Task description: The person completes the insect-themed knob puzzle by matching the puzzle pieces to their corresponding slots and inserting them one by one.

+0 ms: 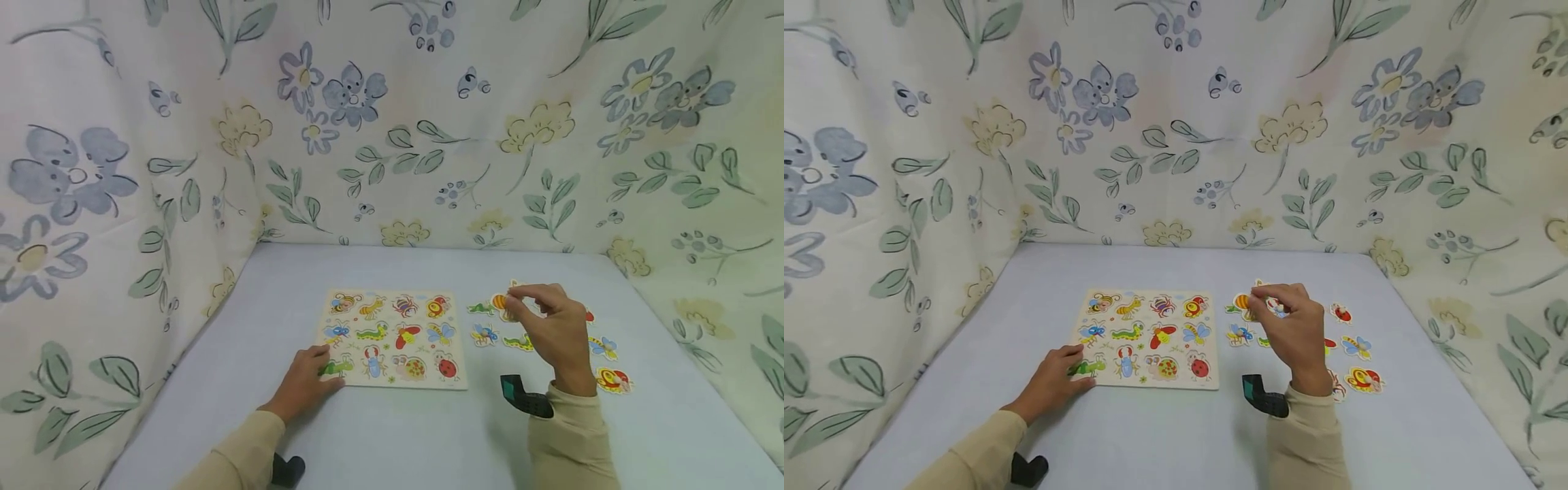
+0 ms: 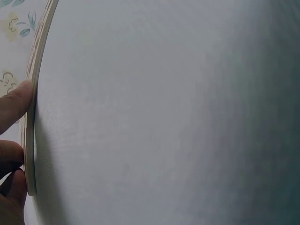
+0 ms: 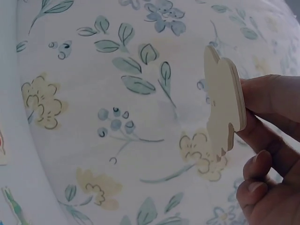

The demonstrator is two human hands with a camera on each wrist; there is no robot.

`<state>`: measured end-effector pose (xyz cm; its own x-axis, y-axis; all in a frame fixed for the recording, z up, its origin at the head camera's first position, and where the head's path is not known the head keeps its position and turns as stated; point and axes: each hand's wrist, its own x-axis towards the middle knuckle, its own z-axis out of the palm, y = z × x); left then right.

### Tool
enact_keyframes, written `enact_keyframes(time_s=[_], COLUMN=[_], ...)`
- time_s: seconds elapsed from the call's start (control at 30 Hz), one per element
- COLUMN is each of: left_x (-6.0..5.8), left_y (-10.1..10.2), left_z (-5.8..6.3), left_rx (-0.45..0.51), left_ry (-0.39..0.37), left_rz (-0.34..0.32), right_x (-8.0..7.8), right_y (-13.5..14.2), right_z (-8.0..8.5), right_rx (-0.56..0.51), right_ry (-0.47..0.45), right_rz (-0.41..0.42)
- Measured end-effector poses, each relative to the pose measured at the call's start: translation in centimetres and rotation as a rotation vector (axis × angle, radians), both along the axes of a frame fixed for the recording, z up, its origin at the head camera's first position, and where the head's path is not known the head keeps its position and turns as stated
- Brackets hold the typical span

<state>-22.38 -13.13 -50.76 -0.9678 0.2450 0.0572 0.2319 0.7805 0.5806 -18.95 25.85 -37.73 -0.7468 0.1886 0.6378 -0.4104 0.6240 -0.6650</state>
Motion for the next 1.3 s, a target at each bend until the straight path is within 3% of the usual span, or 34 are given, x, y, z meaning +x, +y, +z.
enact_keyframes(time_s=[0.4,0.77,1.3], left_x=[0.2,0.1,0.3], left_y=[-0.1,-0.1,-0.2], left_z=[0.0,-0.1,0.3], left_rx=[0.008,0.016,0.021], left_ry=[0.018,-0.028,-0.021], left_rz=[-0.015,0.001,-0.005], right_x=[-3.8,-7.4,-11.9], right_y=[-2.6,-5.5,-9.7], right_z=[-0.4,-1.1,-3.5], right_rx=[0.033,0.051,0.039], right_ry=[0.047,0.074,-0.009], right_rz=[0.092,0.156,0.197])
